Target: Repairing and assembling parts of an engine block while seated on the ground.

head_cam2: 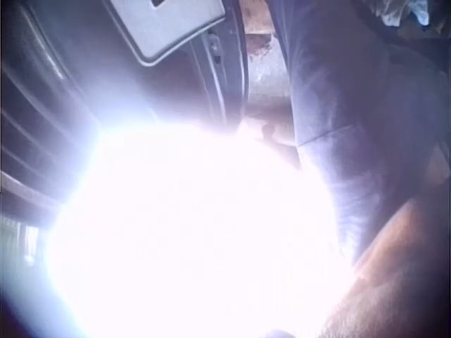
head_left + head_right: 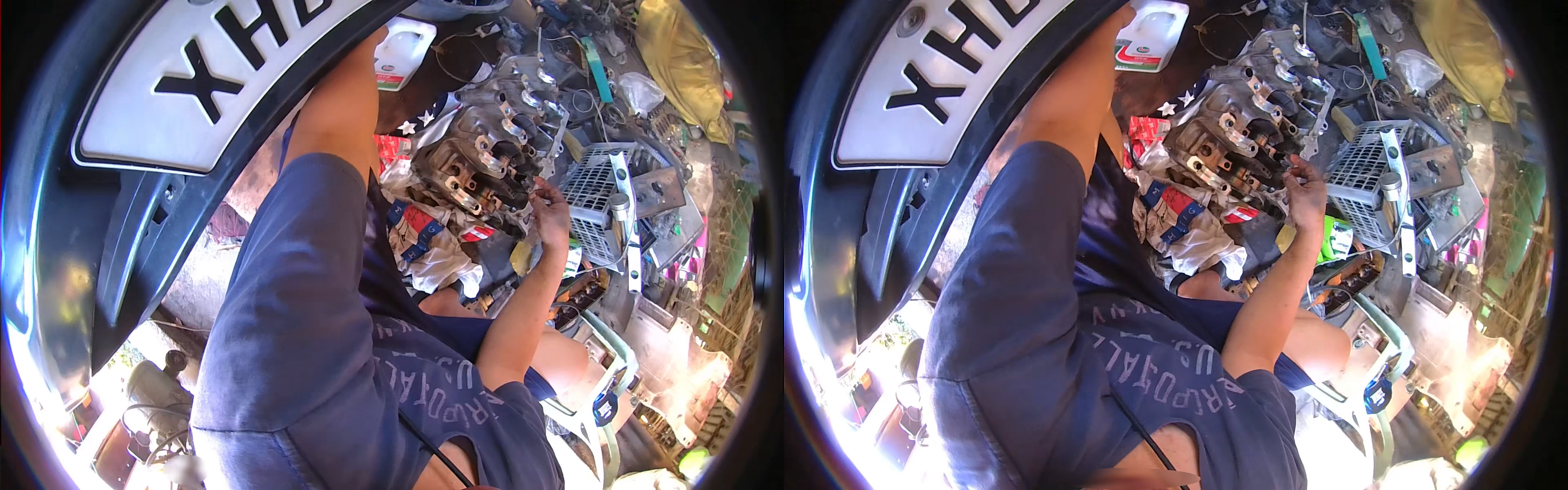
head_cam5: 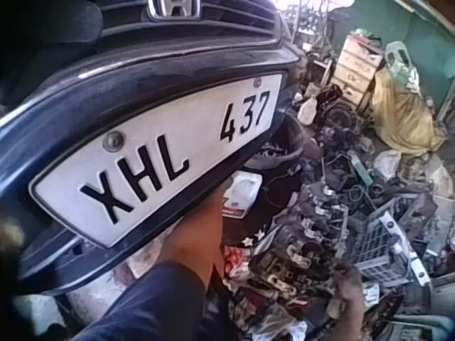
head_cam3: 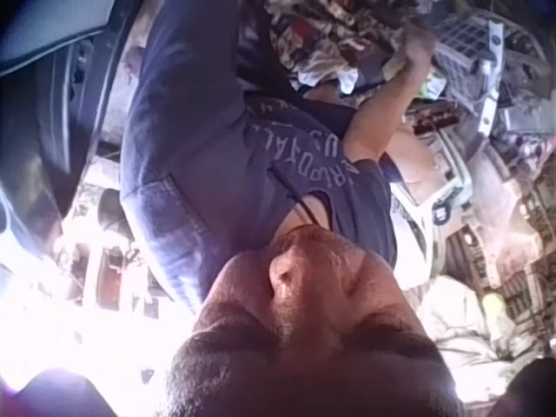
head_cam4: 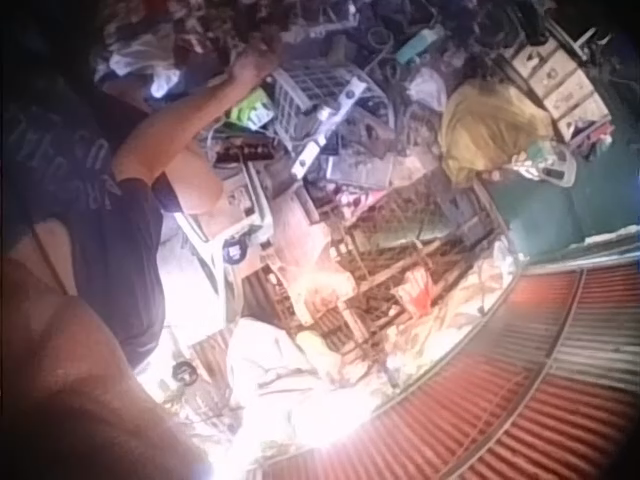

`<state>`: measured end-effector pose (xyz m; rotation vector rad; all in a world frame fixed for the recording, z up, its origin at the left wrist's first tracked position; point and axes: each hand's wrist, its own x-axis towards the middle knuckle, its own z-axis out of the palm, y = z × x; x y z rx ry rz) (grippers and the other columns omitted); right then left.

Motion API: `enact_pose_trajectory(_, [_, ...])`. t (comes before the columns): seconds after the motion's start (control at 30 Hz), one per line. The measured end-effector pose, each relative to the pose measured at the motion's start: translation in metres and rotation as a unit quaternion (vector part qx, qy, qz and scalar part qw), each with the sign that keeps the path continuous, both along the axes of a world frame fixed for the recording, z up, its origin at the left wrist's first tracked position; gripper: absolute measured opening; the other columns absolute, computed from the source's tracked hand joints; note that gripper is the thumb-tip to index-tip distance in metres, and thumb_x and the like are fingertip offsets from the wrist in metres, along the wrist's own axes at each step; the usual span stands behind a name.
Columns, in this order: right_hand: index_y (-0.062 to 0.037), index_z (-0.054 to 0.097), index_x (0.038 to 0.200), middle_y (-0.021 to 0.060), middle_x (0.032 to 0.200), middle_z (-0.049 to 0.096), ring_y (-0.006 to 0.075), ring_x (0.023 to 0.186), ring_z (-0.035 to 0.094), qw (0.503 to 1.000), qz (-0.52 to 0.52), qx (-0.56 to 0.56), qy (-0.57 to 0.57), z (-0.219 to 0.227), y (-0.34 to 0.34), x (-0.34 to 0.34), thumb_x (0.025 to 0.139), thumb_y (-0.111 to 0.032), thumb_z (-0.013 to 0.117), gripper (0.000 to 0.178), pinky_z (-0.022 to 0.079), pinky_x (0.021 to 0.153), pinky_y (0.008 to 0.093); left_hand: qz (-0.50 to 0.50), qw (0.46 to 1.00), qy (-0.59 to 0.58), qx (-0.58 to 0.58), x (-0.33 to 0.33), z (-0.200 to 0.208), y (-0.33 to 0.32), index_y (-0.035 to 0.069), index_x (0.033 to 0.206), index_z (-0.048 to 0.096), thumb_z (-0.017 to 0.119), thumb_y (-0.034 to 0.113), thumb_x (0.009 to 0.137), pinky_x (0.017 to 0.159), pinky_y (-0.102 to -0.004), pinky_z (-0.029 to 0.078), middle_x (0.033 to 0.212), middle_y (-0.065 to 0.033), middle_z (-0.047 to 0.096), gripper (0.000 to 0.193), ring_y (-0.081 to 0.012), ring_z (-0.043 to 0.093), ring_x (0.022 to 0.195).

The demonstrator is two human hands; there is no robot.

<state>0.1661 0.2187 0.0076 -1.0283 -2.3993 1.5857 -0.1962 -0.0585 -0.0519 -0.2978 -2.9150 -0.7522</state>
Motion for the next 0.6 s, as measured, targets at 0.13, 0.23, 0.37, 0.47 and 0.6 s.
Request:
enact_pose_trajectory(0.13, [-0.0046, 0.062, 0.117, 0.0001, 0.088, 0.056, 0.0048, 0.062, 0.048, 0.998, 0.017, 0.056, 0.006, -0.02, 0.017, 0.005, 0.084, -0.004, 0.065, 0.034, 0.037, 0.052, 0.02, -0.023, 0.999, 0.022, 0.004, 0.002, 0.014, 0.026, 0.009, 0.121, 0.059, 0.054, 0.041, 0.085, 0.103, -0.0425, 0.039, 0.122, -0.0202, 0.059, 0.049, -0.0375, 0.052, 0.119])
enact_pose_trajectory(0.23, [-0.0042, 0.062, 0.115, 0.0003, 0.089, 0.057, 0.0062, 0.065, 0.048, 1.0, 0.025, -0.002, 0.007, -0.019, 0.004, -0.007, 0.083, -0.007, 0.067, 0.033, 0.039, 0.056, 0.0212, -0.022, 0.999, 0.04, -0.005, -0.007, 0.011, 0.03, 0.009, 0.121, 0.059, 0.054, 0.041, 0.085, 0.103, -0.0422, 0.039, 0.122, -0.0199, 0.059, 0.049, -0.0373, 0.051, 0.119])
enact_pose_trajectory(0.37, [-0.0044, 0.06, 0.117, 0.0002, 0.088, 0.056, 0.0059, 0.064, 0.048, 1.0, 0.027, -0.012, -0.005, -0.025, -0.01, -0.016, 0.081, -0.006, 0.07, 0.038, 0.039, 0.055, 0.0202, -0.04, 0.997, 0.063, -0.004, -0.001, 0.029, 0.05, 0.009, 0.122, 0.059, 0.055, 0.042, 0.085, 0.103, -0.0419, 0.039, 0.123, -0.0195, 0.059, 0.049, -0.037, 0.051, 0.12])
enact_pose_trajectory(0.47, [-0.0067, 0.058, 0.118, -0.0003, 0.092, 0.053, 0.005, 0.063, 0.047, 0.999, 0.03, 0.021, -0.037, -0.027, -0.011, -0.009, 0.078, -0.008, 0.075, 0.044, 0.037, 0.053, 0.0192, -0.09, 0.993, 0.072, 0.023, 0.022, 0.04, 0.082, 0.01, 0.118, 0.058, 0.057, 0.046, 0.085, 0.098, -0.0437, 0.042, 0.108, -0.0202, 0.064, 0.049, -0.0368, 0.056, 0.112])
enact_pose_trajectory(0.6, [-0.0031, 0.056, 0.119, 0.0028, 0.097, 0.052, 0.0081, 0.075, 0.049, 0.995, 0.084, 0.042, 0.031, -0.051, -0.021, -0.018, 0.076, -0.012, 0.079, 0.05, 0.042, 0.063, 0.0202, -0.15, 0.947, -0.222, 0.18, 0.016, 0.011, 0.086, 0.0, 0.09, 0.065, 0.051, 0.05, 0.089, 0.087, -0.0404, 0.048, 0.097, -0.0221, 0.066, 0.052, -0.0311, 0.063, 0.098])
